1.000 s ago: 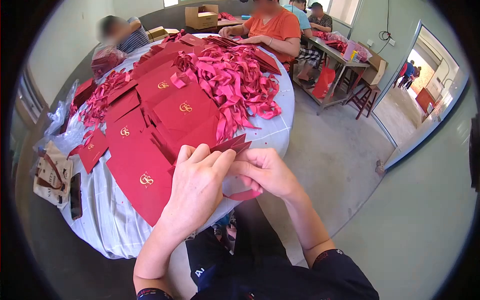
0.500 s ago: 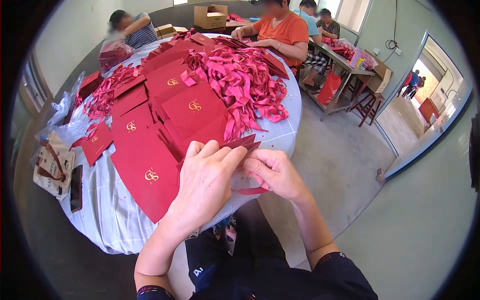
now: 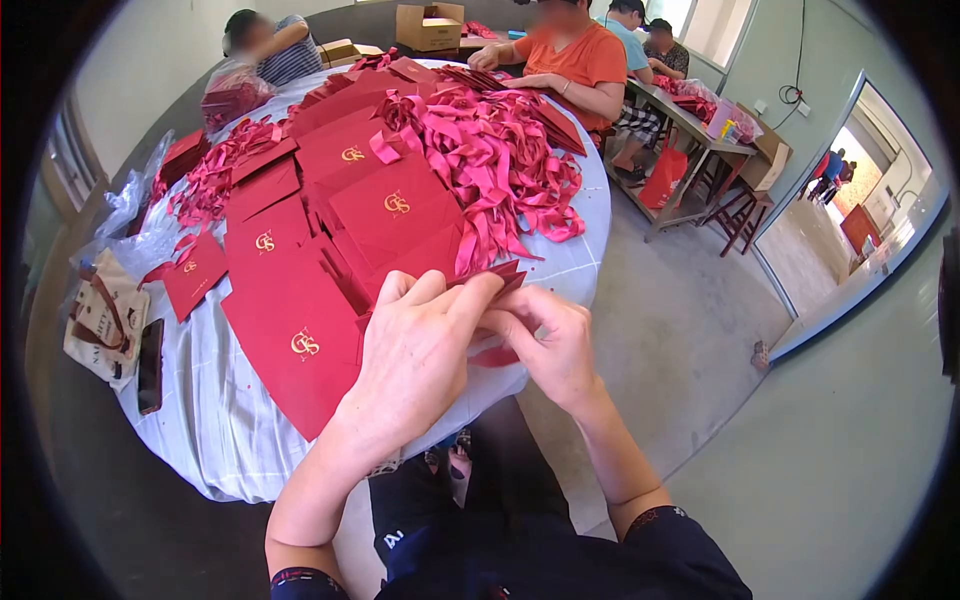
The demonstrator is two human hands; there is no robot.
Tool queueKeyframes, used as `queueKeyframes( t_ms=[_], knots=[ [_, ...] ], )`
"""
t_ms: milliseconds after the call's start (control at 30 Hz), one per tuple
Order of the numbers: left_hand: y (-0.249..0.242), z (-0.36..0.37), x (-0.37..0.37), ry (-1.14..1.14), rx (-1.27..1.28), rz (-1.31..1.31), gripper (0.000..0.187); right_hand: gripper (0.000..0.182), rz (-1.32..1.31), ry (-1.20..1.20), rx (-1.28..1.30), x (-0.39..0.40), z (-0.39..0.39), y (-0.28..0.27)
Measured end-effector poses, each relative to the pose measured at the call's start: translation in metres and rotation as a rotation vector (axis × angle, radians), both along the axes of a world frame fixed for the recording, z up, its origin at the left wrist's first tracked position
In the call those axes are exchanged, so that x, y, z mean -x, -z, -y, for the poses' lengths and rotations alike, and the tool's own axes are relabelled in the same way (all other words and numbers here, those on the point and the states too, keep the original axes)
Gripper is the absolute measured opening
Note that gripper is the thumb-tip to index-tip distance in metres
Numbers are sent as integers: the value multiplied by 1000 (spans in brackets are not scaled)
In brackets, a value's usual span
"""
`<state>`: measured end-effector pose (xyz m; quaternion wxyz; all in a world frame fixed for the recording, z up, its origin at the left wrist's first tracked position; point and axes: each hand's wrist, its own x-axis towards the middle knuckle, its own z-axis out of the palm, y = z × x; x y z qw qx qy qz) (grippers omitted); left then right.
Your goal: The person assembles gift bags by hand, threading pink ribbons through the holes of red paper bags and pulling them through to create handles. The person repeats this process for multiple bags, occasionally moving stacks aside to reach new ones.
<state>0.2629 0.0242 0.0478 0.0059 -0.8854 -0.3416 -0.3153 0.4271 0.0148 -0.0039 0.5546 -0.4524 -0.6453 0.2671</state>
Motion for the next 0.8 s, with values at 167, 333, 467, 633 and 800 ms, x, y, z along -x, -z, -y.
queueKeyframes(
  t_ms=[167,333,467,633,800],
  knots=[
    [0,0,-1,-29,45,59,28,33,265,125,-438,-9,-11,-3],
    [3,-4,0,5,-1,116,27,34,498,63,-443,-21,-21,-21],
    [6,-4,1,3,-18,80,27,24,796,-123,-371,-28,-26,-50],
    [7,-4,2,36,-22,94,26,16,652,-564,-130,-41,-51,-66],
    [6,-3,-2,-7,-6,145,25,18,715,-686,-121,-42,-75,-78]
  ],
)
